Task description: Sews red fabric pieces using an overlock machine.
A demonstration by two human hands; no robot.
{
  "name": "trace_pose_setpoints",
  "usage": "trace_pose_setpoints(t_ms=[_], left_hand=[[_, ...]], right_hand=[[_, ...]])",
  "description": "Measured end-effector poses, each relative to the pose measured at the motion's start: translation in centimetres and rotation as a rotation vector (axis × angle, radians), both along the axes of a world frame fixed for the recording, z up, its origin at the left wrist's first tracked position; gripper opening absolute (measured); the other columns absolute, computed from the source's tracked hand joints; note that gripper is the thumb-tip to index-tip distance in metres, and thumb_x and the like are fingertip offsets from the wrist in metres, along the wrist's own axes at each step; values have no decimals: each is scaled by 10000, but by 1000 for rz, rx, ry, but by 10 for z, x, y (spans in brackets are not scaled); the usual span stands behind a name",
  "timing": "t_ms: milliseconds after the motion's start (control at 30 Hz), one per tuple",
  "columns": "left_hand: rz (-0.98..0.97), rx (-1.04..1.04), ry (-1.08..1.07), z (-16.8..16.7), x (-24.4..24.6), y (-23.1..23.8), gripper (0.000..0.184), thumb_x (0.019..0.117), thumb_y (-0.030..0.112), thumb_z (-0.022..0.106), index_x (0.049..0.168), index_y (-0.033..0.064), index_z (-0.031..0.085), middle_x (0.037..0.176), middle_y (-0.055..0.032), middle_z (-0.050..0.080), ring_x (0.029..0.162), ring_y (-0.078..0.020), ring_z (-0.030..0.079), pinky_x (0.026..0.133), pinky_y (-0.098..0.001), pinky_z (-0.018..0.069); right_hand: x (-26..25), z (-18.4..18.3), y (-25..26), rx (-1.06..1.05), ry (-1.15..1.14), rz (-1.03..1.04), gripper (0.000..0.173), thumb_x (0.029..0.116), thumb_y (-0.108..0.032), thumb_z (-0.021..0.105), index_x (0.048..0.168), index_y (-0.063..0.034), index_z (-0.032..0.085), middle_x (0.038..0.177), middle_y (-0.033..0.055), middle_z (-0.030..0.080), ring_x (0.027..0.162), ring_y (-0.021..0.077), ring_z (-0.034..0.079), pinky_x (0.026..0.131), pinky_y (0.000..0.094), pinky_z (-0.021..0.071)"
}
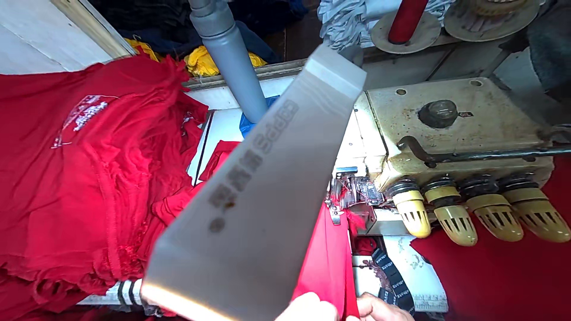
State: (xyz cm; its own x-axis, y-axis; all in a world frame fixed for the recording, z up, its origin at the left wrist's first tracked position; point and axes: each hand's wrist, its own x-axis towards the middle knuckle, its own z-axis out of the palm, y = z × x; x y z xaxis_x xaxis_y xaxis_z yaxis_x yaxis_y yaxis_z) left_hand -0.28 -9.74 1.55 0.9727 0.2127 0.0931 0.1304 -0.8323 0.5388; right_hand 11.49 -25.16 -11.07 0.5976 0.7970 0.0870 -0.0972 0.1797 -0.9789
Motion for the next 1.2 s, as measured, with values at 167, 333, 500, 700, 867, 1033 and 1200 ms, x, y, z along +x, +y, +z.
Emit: trace_pose_setpoints(t_ms=[167,333,500,700,867,1033,1200], left_hand=[[94,162,-178,-22,43,12,138,934,103,610,866,62,723,722,-56,671,664,-170,674,583,-303,539],[252,198,-246,-32,58,19,151,896,204,620,895,119,745,778,18,690,706,-81,668,594,-248,523],[277,226,-43,-12,20,11,162,910,154,650,988,67,762,858,-85,746,772,-236,720,620,-412,557],[146,136,-153,-4,5,8,196,978,148,578,899,68,738,809,-111,701,812,-246,634,904,-428,405],[141,256,-243,-30,33,9,145,927,180,592,881,136,722,785,-38,665,783,-190,626,833,-394,416],[232,182,-406,-50,42,14,144,944,178,611,957,122,744,879,-13,729,857,-90,645,869,-305,434],[244,103,-404,-52,31,14,119,943,161,651,997,123,749,915,-29,726,931,-96,664,1079,-364,389]], right_hand=[[16,16,30,32,-3,-86,141,835,43,646,830,-96,673,665,-127,631,592,-79,555,557,126,482],[26,14,52,61,-50,-150,135,847,-16,663,759,-118,655,568,-144,527,508,-94,453,479,96,384],[21,15,25,26,-47,-19,124,885,-12,658,776,-71,668,608,-113,571,562,-85,491,543,120,423],[16,10,15,52,-73,-6,129,897,-8,647,777,-54,635,619,-87,562,589,-79,500,574,117,429],[22,11,41,25,-257,-136,162,856,-53,643,699,-53,599,556,-83,469,531,-91,402,510,95,333],[25,11,53,54,-150,-173,154,872,-60,688,721,-63,659,621,-81,598,582,-70,539,545,117,455],[36,15,40,79,289,3,87,833,-53,749,875,-123,777,811,-55,728,758,6,669,697,197,563]])
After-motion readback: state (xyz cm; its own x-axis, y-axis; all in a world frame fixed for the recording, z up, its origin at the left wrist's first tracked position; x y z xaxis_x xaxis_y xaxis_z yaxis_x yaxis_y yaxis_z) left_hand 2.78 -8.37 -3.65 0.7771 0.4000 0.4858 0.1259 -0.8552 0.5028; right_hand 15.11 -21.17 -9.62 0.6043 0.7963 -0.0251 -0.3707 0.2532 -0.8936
